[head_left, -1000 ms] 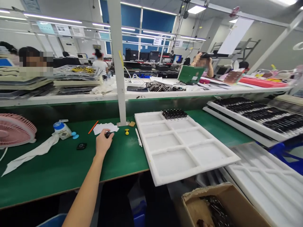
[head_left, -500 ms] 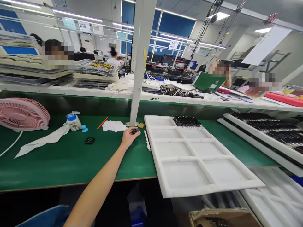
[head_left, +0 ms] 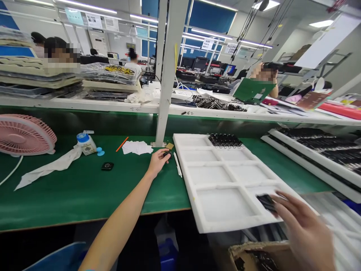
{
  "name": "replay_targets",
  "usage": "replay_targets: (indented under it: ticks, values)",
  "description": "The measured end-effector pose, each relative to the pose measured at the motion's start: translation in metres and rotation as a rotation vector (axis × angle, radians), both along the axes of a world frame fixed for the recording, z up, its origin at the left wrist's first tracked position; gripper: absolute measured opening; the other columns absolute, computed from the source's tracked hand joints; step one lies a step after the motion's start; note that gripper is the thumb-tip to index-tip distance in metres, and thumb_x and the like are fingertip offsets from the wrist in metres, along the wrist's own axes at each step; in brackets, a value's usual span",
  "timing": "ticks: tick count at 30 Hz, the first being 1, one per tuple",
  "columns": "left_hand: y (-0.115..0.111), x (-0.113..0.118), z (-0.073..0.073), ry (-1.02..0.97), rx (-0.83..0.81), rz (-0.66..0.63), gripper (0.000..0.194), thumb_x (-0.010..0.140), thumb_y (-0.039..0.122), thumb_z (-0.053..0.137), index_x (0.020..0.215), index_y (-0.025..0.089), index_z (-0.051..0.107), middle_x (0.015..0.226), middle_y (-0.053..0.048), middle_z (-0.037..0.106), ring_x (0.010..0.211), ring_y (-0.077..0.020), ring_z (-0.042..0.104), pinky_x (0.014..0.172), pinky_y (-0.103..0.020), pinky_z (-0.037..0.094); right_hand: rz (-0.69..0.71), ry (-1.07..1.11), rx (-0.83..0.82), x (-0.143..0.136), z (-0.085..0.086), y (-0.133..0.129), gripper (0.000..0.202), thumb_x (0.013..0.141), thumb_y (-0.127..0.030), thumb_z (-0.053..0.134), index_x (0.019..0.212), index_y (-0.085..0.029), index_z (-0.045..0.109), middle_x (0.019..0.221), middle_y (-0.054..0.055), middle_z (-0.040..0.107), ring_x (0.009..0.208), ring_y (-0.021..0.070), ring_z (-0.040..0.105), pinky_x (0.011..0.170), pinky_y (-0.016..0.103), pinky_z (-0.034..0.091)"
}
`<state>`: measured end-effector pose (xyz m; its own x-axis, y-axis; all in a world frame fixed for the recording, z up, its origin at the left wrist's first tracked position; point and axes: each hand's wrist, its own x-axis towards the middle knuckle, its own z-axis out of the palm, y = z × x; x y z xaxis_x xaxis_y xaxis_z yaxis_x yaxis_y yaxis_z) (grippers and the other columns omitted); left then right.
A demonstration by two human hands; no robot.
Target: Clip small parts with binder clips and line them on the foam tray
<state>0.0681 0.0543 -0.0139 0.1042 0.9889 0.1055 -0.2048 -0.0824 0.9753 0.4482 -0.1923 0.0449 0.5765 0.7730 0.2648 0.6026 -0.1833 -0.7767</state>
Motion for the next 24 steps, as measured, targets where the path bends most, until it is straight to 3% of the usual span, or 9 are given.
replay_targets:
  ticks: [1,3,5,10,13,16,24]
  values:
    - [0.000,0.000,0.000,0.000,-0.001,-0.016,0.045,0.076,0.044,0.084,0.111,0.017,0.072,0.098,-0.010,0.075,0.062,-0.0134,0.063,0.057,-0.027,0.047,0.051,0.153,0.083,-0.018,0.011,0.026,0.048,0.079,-0.062,0.072,0.121,-0.039,0.070,0.118,0.011,0.076,0.113,0.0369,0.071,0.095,0.049,0.064]
    - [-0.001,-0.001,0.002,0.000,-0.008,-0.034,0.046,0.073,0.045,0.086,0.106,0.016,0.072,0.096,-0.011,0.075,0.064,-0.0153,0.065,0.055,-0.026,0.045,0.214,0.358,0.071,-0.055,0.028,0.078,0.052,0.070,-0.059,0.084,0.111,-0.027,0.075,0.111,0.012,0.078,0.101,0.0370,0.075,0.098,0.054,0.062]
    - [-0.001,-0.001,0.003,0.001,-0.015,-0.043,0.046,0.070,0.046,0.088,0.101,0.015,0.073,0.094,-0.012,0.076,0.066,-0.0177,0.068,0.055,-0.026,0.044,0.377,0.538,0.042,-0.090,0.035,0.126,0.056,0.069,-0.058,0.087,0.109,-0.019,0.076,0.109,0.013,0.078,0.094,0.0326,0.076,0.093,0.049,0.064]
    - [0.001,-0.004,0.004,-0.014,-0.028,-0.048,0.046,0.065,0.045,0.092,0.097,0.015,0.076,0.096,-0.012,0.078,0.084,-0.0229,0.072,0.066,-0.030,0.053,0.585,0.798,0.010,-0.152,0.013,0.211,0.049,0.068,-0.053,0.089,0.094,-0.013,0.077,0.090,0.011,0.078,0.077,0.0209,0.075,0.071,0.028,0.063]
    - [0.002,-0.004,0.004,-0.064,-0.071,-0.078,0.048,0.065,0.044,0.093,0.099,0.014,0.077,0.096,-0.012,0.078,0.086,-0.0239,0.073,0.070,-0.031,0.055,0.621,0.849,-0.006,-0.172,-0.005,0.232,0.048,0.063,-0.053,0.093,0.085,-0.014,0.076,0.081,0.009,0.077,0.073,0.0195,0.073,0.066,0.026,0.061]
    - [0.002,-0.003,0.005,-0.111,-0.098,-0.113,0.051,0.064,0.043,0.094,0.101,0.011,0.078,0.092,-0.013,0.078,0.080,-0.0234,0.074,0.067,-0.031,0.054,0.629,0.879,0.014,-0.178,-0.017,0.236,0.050,0.059,-0.055,0.094,0.080,-0.015,0.075,0.077,0.008,0.076,0.071,0.0195,0.073,0.068,0.027,0.062]
    - [0.003,0.000,0.003,-0.096,-0.086,-0.146,0.048,0.064,0.039,0.095,0.100,0.011,0.080,0.088,-0.013,0.078,0.075,-0.0224,0.073,0.059,-0.027,0.049,0.683,0.849,0.012,-0.173,-0.025,0.233,0.053,0.056,-0.058,0.096,0.079,-0.015,0.074,0.075,0.008,0.076,0.070,0.0199,0.072,0.071,0.031,0.062]
